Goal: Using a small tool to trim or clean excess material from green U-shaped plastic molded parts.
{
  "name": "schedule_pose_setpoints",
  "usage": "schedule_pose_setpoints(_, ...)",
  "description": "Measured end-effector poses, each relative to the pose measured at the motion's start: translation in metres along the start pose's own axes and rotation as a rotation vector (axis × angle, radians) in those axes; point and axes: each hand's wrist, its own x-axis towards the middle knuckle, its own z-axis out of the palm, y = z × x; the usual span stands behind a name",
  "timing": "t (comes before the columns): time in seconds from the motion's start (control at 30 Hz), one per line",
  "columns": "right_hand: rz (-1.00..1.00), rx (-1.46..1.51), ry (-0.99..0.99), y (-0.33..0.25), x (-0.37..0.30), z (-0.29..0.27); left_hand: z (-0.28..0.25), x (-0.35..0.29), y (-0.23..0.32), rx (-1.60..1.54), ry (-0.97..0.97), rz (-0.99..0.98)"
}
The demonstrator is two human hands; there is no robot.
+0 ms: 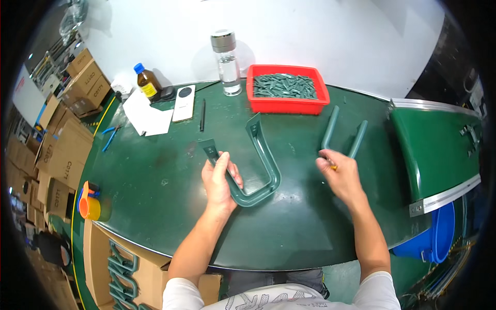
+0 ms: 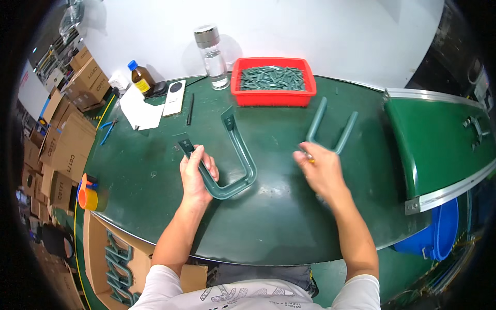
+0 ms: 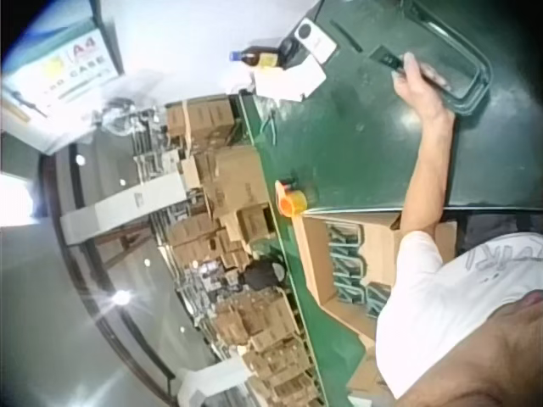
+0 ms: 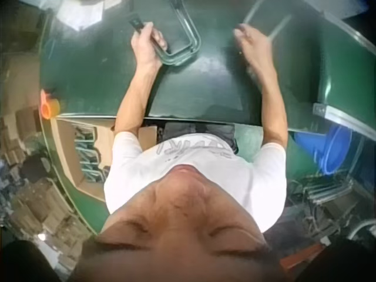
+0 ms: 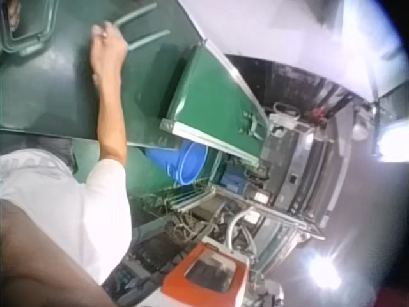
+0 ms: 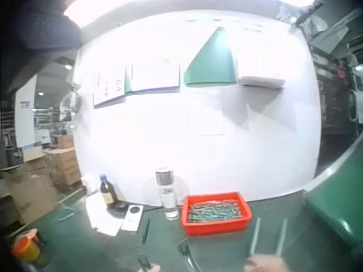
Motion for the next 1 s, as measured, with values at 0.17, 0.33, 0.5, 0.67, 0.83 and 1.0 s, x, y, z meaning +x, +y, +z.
schedule_pose_setpoints(0.17, -0.134, 0.23, -0.32, -0.077, 0.001, 0.064, -0.008, -0.012, 0.013, -0.003, 0.167, 0.149)
schedule_pose_setpoints(0.33, -0.14, 0.364, 0.008, -0.072, 0.01, 0.094, 0.008, -0.006, 0.008, -0.047, 0.21, 0.277)
schedule_pose_setpoints(0.5, -0.22, 0.199, 0.079, -0.066, 0.008, 0.114, 0.001, -0.015, 0.003, -0.022, 0.183, 0.406)
schedule_pose_setpoints(0.67, -0.2, 0.379, 0.227, -0.057, 0.018, 0.127, 0.004, -0.022, 0.008, 0.081, 0.193, 0.5)
schedule_pose_setpoints(0.83, -0.073, 0.268, 0.042, -0.047, 0.034, 0.112, -0.002, -0.01, -0.009, 0.317, 0.174, 0.807)
schedule_pose_setpoints(1.0, -0.079, 0.3, -0.055, -0.033, 0.034, 0.109, -0.007, -0.009, -0.025, 0.453, 0.128, 0.874)
